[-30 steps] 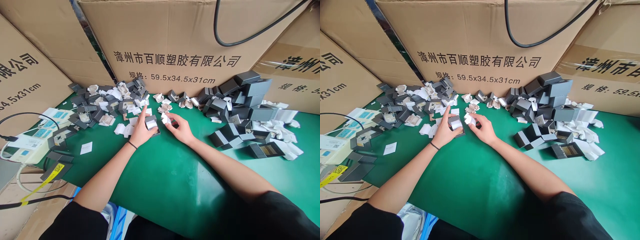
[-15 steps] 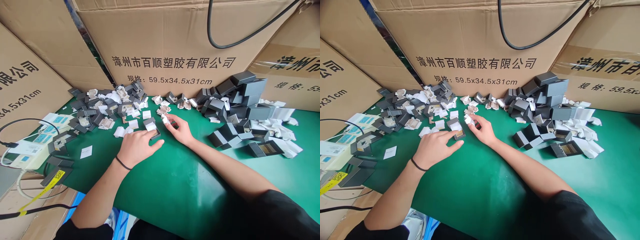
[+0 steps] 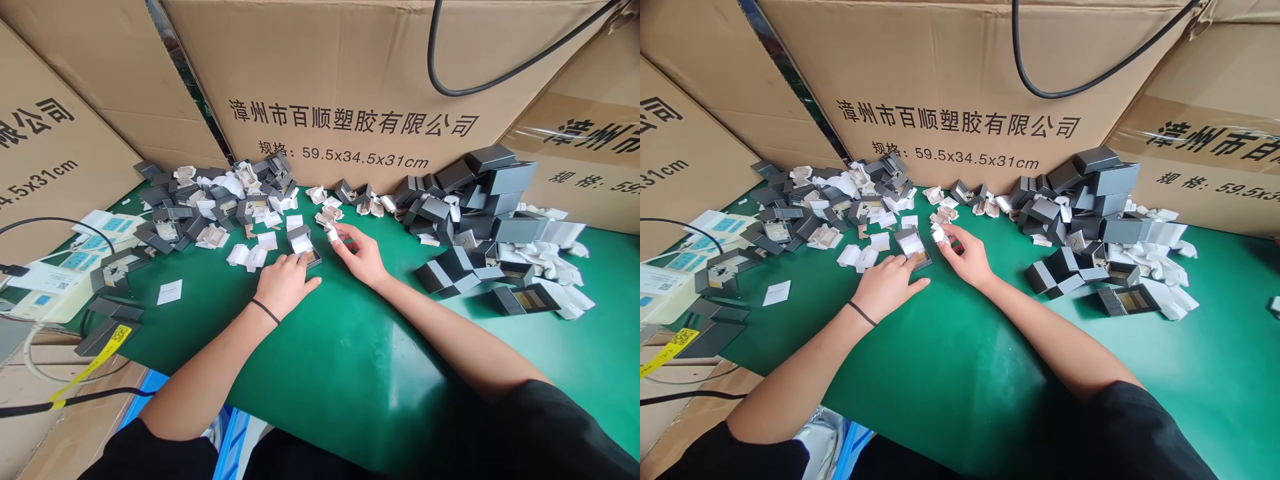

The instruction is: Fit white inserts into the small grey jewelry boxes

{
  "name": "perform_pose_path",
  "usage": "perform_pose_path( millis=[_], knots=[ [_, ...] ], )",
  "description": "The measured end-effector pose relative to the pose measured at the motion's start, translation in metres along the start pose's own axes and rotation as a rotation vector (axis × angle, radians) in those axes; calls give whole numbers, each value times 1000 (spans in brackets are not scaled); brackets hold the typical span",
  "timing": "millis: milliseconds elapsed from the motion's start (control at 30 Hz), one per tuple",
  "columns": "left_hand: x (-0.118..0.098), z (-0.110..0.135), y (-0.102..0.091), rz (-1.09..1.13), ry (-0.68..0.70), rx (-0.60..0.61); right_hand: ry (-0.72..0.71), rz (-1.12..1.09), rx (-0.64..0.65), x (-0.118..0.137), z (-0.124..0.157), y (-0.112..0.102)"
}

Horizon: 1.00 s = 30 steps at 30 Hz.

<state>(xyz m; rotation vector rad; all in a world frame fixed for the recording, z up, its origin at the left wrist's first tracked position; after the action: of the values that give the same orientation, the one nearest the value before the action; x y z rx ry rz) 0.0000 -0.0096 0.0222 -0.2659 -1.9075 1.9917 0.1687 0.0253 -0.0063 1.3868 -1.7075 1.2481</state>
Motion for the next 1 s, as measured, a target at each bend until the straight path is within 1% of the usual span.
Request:
perform_pose_path(
  millis=[100,167,300,400,467,500,533,600,633,667,700,733,800,900,1000],
  knots=[
    [2,-4,3,18,-28,99,-8,-17,-22,2,0,-1],
    [3,-8,4,19,-41,126,-17,-23,-35,3,0,-1],
    [2,-10,3,15,-79,79,-17,-12,-30,3,0,-1],
    [1,-6,-4,-5,-71,11,-7,11,-30,3,0,-1],
    [6,-4,-12,38,-50,-64,-17,21,-20,2,0,-1],
    [12,-3,-16,84,-55,-124,-22,26,-13,1,0,-1],
    [19,-4,-20,148,-78,-202,-25,32,-6,-1,0,0],
    [37,-9,-25,319,-136,-422,-22,53,11,-4,-1,0],
    [45,-12,-25,430,-121,-524,-20,70,24,-6,-1,0],
    [51,-16,-23,543,-59,-581,-22,91,38,-7,-1,-1],
    [55,-21,-18,632,18,-590,-35,120,52,-7,-2,-1],
    [56,-26,-13,684,98,-551,-59,155,66,-7,-2,-1],
    [55,-34,-1,711,210,-416,-138,225,80,-4,-2,-2],
    [50,-35,9,663,274,-233,-236,286,73,0,-1,-4],
    [47,-31,8,607,303,-154,-276,311,74,3,-1,-5]
  ],
)
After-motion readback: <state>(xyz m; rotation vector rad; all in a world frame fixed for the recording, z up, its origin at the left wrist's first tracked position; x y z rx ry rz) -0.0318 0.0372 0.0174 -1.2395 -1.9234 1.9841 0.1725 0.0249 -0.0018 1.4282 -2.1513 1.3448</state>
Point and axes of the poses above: each hand's wrist, its own z-axis away from the middle knuckle, its own y-axis out of the palm, x = y × z, the point moved 3 cm from there along -z, towards the middle knuckle, and after that the axes turned 6 degrees about -z, right-handed, at the moved point
